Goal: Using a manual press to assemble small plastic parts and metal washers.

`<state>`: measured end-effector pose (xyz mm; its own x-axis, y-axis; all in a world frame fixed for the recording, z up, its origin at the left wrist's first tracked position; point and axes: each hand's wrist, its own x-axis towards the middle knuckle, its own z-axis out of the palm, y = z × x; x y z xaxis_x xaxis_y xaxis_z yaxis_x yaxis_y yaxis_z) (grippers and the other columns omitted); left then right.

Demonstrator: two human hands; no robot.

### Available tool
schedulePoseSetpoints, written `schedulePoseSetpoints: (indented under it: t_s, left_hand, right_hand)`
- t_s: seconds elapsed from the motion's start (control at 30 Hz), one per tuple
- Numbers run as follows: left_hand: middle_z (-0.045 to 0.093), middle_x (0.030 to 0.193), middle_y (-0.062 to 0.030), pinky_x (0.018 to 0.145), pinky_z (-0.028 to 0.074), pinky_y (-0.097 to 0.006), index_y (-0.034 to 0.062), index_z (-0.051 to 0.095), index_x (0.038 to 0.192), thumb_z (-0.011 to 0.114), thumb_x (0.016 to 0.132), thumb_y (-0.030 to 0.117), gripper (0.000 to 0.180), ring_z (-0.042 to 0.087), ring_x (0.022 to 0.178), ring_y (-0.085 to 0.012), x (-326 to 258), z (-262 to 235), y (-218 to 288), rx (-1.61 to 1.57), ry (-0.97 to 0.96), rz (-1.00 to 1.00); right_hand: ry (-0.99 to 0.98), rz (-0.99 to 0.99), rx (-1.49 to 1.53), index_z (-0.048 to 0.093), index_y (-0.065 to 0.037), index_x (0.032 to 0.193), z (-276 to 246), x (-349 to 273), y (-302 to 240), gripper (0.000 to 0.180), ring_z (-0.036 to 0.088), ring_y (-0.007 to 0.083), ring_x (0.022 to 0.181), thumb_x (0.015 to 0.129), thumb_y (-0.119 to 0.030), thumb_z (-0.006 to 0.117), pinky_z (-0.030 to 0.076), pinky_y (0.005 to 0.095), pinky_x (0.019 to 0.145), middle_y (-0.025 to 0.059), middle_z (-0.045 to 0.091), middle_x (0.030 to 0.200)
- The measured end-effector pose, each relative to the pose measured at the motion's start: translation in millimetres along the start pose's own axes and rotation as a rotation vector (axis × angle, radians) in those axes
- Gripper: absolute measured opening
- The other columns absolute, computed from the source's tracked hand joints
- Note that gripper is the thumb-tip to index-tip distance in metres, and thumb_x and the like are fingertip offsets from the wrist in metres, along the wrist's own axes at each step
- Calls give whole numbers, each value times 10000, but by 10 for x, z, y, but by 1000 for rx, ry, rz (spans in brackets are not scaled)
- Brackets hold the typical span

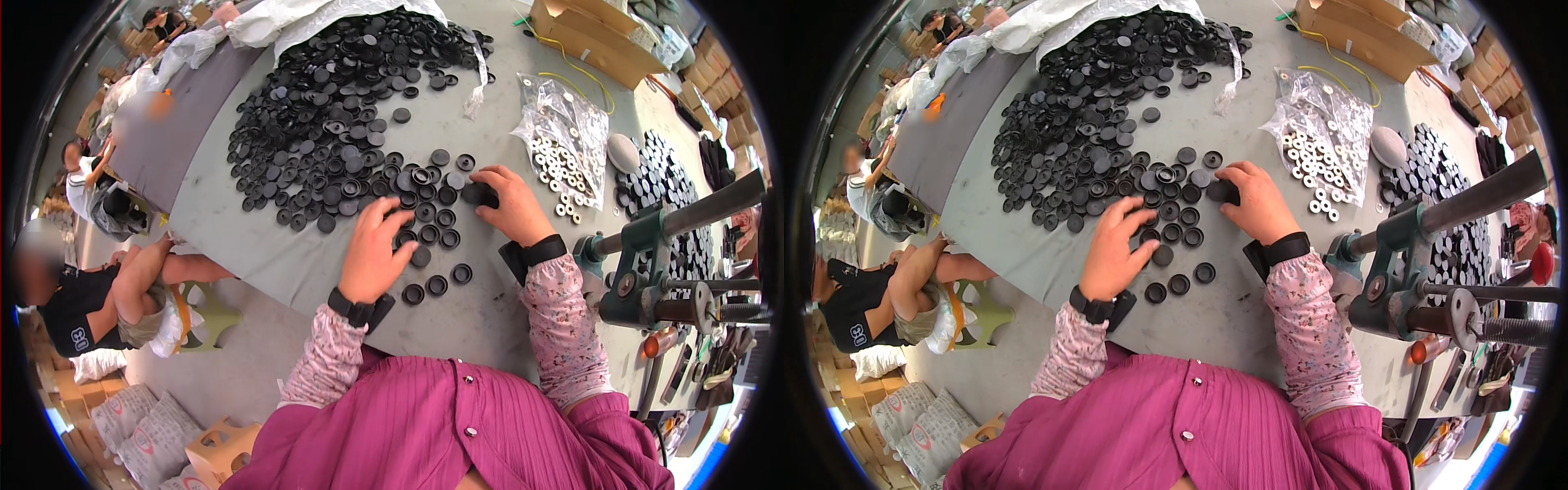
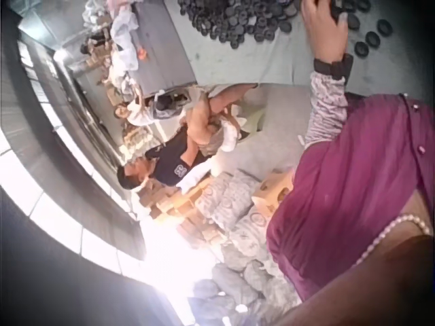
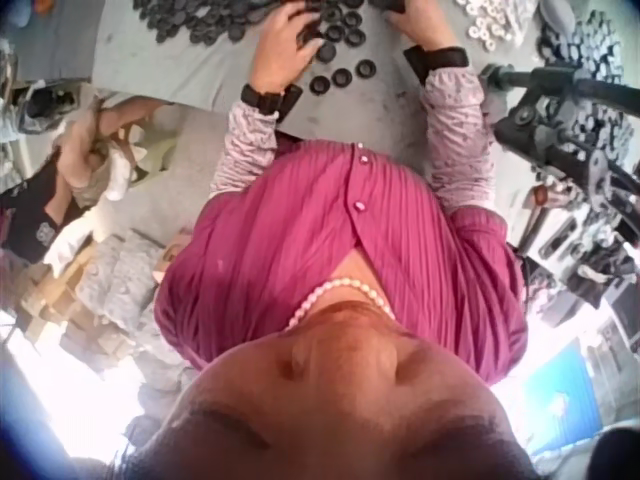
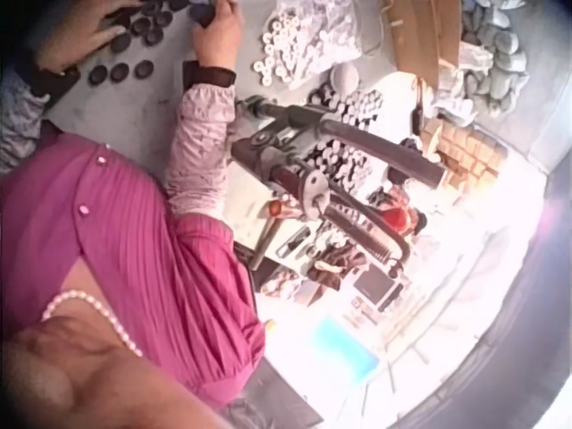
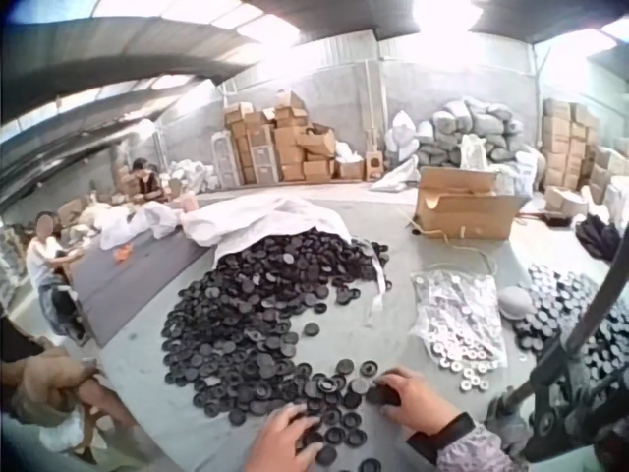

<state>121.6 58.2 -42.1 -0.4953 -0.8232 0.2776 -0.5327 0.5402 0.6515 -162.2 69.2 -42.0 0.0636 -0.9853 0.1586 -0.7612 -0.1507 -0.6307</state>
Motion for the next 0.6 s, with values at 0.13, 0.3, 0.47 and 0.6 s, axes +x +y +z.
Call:
schedulePoseSetpoints:
  t_s: [0.13,0.3,0.47,0.6]
  left_hand:
    - [650,1217,-138,997,478,-419,42,713,1132,762,802,103,340,595,1167,-346,26,-122,84,-9,28,26]
    - [644,1107,-140,895,515,-401,27,694,1118,758,806,84,324,626,1056,-336,547,75,119,-28,20,72]
    - [610,1074,-120,862,531,-444,55,655,1129,770,786,90,364,637,985,-345,780,365,73,83,-85,127]
    - [613,978,-113,781,523,-425,61,645,1039,760,768,59,294,634,920,-329,774,305,49,18,-127,77]
  right_hand:
    - [-77,19,-2,688,-49,1183,-64,-88,-185,454,667,298,1036,740,-26,785,545,389,920,100,659,1149]
    - [-152,94,144,718,-48,1124,-123,-21,-278,337,689,302,890,789,-35,752,558,393,825,120,671,1063]
    - [89,90,3,727,-55,1100,22,286,-146,299,693,337,882,802,-68,747,553,414,819,154,661,1067]
    - [-9,-61,-9,714,-32,1068,169,438,-104,276,671,248,822,795,-35,749,558,372,765,125,629,1098]
